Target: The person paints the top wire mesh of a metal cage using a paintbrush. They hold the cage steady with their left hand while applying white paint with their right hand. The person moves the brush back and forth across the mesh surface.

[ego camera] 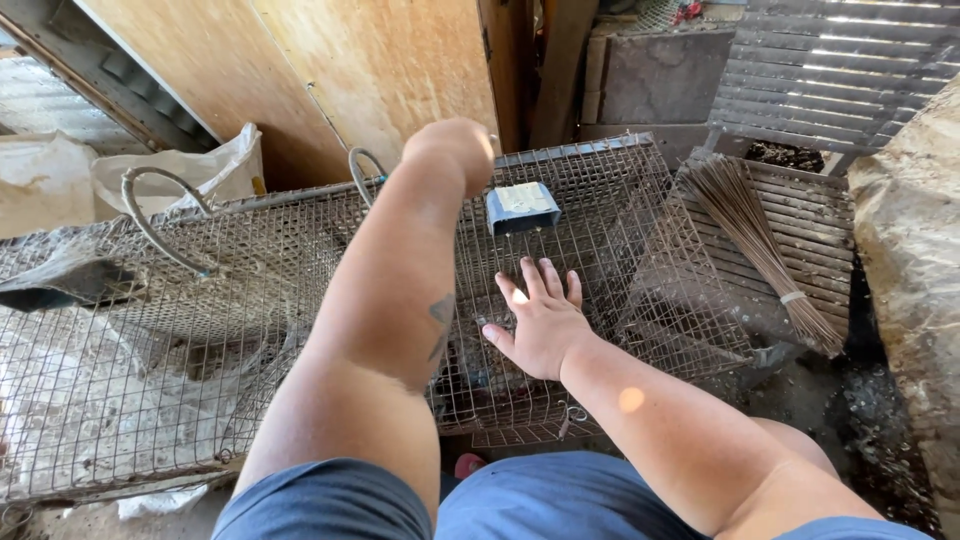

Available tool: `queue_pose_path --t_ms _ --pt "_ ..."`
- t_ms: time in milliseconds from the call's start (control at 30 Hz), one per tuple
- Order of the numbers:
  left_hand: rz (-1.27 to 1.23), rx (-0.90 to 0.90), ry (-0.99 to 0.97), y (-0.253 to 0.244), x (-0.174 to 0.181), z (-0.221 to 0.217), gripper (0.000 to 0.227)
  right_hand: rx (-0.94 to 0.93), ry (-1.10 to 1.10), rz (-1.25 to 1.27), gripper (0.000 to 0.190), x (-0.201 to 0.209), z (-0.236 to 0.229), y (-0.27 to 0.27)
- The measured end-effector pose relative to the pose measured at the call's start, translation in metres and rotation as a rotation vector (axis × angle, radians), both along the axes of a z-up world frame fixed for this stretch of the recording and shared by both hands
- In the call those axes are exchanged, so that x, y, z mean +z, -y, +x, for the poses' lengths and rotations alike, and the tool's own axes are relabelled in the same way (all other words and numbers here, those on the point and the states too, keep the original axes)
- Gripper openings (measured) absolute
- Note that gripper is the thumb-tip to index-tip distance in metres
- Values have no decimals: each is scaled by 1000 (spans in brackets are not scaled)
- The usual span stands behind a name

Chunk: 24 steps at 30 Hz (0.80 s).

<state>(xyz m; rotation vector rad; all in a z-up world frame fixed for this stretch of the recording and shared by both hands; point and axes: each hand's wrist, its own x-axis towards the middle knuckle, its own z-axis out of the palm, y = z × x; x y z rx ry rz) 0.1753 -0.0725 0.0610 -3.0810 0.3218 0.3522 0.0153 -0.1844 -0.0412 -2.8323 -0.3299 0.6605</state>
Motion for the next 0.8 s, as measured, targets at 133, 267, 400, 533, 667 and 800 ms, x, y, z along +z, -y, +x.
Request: queue_pose_path --t_ms 133,267,400,533,667,800 --pt "53 -112 -16 34 -6 7 41 5 -1 4 80 -2 1 2" --pt "975 -768 341 41 -36 27 43 7 -19 18 79 0 1 2" --pt "-240 -172 139 20 -49 46 48 3 -12 34 79 0 0 3" --pt "-239 103 -87 -7 3 12 57 9 -17 30 79 2 0 2" --pt "-46 163 23 -31 7 21 42 0 -12 30 79 3 -1 2" --pt "10 148 13 -33 10 11 43 -1 2 13 79 -1 1 1"
